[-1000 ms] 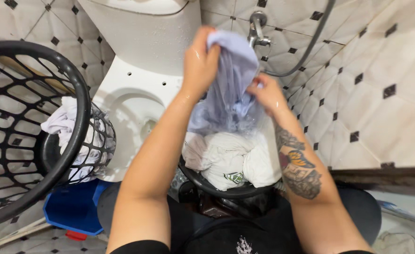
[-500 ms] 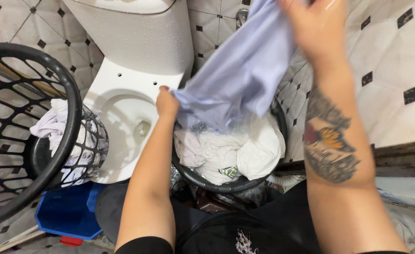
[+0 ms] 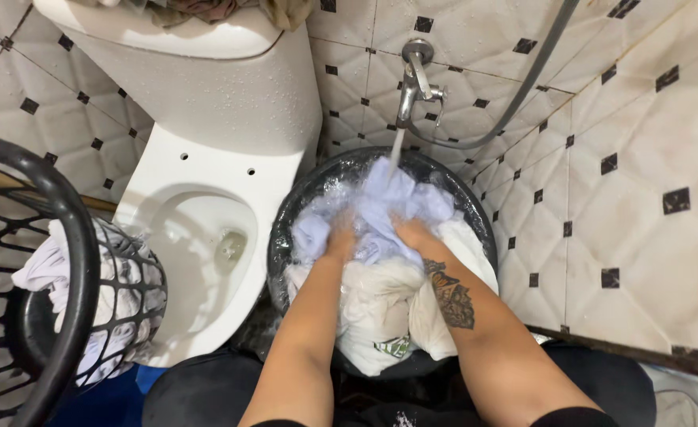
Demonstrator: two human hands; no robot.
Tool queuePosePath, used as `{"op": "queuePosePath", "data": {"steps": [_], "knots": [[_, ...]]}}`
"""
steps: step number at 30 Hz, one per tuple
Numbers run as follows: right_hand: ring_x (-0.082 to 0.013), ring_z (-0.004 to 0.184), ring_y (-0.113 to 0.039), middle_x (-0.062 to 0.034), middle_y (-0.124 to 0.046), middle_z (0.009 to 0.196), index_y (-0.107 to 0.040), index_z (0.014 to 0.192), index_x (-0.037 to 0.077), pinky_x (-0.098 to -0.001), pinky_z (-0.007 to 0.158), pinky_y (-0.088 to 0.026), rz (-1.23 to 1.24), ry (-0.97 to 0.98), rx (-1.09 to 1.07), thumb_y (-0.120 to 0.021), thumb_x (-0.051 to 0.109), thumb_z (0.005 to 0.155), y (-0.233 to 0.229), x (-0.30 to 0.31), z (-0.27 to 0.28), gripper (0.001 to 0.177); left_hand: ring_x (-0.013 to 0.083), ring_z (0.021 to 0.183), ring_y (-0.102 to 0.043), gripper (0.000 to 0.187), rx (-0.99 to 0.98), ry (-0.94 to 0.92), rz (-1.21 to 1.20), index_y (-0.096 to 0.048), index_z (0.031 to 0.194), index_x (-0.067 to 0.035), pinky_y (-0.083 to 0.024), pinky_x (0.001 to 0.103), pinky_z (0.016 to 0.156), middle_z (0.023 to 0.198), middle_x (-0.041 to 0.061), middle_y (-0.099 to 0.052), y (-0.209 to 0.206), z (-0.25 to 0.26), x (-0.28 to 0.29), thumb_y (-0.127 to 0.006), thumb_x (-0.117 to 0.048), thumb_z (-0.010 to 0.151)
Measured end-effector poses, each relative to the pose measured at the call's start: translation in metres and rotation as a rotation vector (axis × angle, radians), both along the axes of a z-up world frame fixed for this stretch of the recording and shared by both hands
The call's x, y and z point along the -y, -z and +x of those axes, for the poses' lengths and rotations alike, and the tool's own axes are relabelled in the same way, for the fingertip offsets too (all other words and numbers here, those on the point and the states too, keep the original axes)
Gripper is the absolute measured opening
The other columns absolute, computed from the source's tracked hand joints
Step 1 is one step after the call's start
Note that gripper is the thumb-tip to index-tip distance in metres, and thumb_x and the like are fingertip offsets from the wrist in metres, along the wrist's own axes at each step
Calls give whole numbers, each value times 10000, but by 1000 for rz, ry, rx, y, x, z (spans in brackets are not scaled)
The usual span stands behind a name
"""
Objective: The person washes clothes by hand in a black basin filled with soapy water. They repeatedly submerge, agitate, and rinse light-colored garments, then transfer them into a black laundry basket beside the basin.
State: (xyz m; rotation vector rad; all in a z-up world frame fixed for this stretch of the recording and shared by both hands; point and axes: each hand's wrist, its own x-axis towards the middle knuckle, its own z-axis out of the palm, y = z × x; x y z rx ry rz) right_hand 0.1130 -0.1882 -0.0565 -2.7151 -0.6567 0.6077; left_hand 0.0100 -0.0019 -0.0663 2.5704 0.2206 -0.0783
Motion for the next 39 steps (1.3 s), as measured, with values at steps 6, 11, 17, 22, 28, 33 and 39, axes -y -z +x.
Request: {"op": "queuePosePath", "data": {"steps": [6,11,17,22,28,33,39], "knots": [[-350,927,-719,-225,-767,1054,-689,1294,95,-436,854,-546,106,108,-26,-585,391,1006,-9,-19,12,426,284,1086,-481,433,-151,-25,54,-559,1098,-62,-390,433,935,1138,139,-555,17,-8,0,-784,-250,779],[-271,919,-749,-200,-799,1064,-759,1225,61,-371,849,-558,279,289,-148,-634,417,981,-33,17,-11,449,234,926,-519,323,-232,49,20,-580,947,-61,-443,397,821,958,110,-599,-16,1,3,-800,-215,767],[-346,1002,-675,-151,-706,1146,-670,1221,79,-435,857,-558,516,-58,667,-804,243,714,-37,35,-60,549,175,734,-565,243,211,208,-479,-604,766,-61,-507,354,684,743,76,-652,-196,46,2,-819,-172,752],[-290,986,-681,-175,-701,1118,-635,1249,56,-398,823,-576,824,310,-62,-737,227,849,-152,-10,-56,447,101,768,-570,310,642,209,-824,-595,790,-76,-475,282,723,778,-12,-648,-406,32,-36,-855,-218,880],[-156,1003,-546,-64,-610,1127,-576,1222,38,-292,903,-463,1341,97,210,-487,2,984,-378,49,-26,257,138,949,-577,498,709,157,-560,-624,1143,-29,-509,305,860,1026,93,-649,-423,-6,-71,-918,-225,791],[-138,834,-506,-36,-605,964,-672,1118,39,-288,748,-408,1053,28,401,-499,-34,908,-441,82,-30,281,177,987,-728,285,294,7,-400,-782,1141,-131,-568,306,890,1037,118,-840,-273,11,-98,-817,-253,886],[-339,1180,-631,-169,-658,1299,-694,1260,207,-425,1019,-518,345,118,183,-673,35,726,-275,18,-27,561,434,1192,-565,525,-17,157,-108,-633,1300,-229,-458,502,1011,1369,232,-509,-87,7,-30,-819,-282,812]]}}
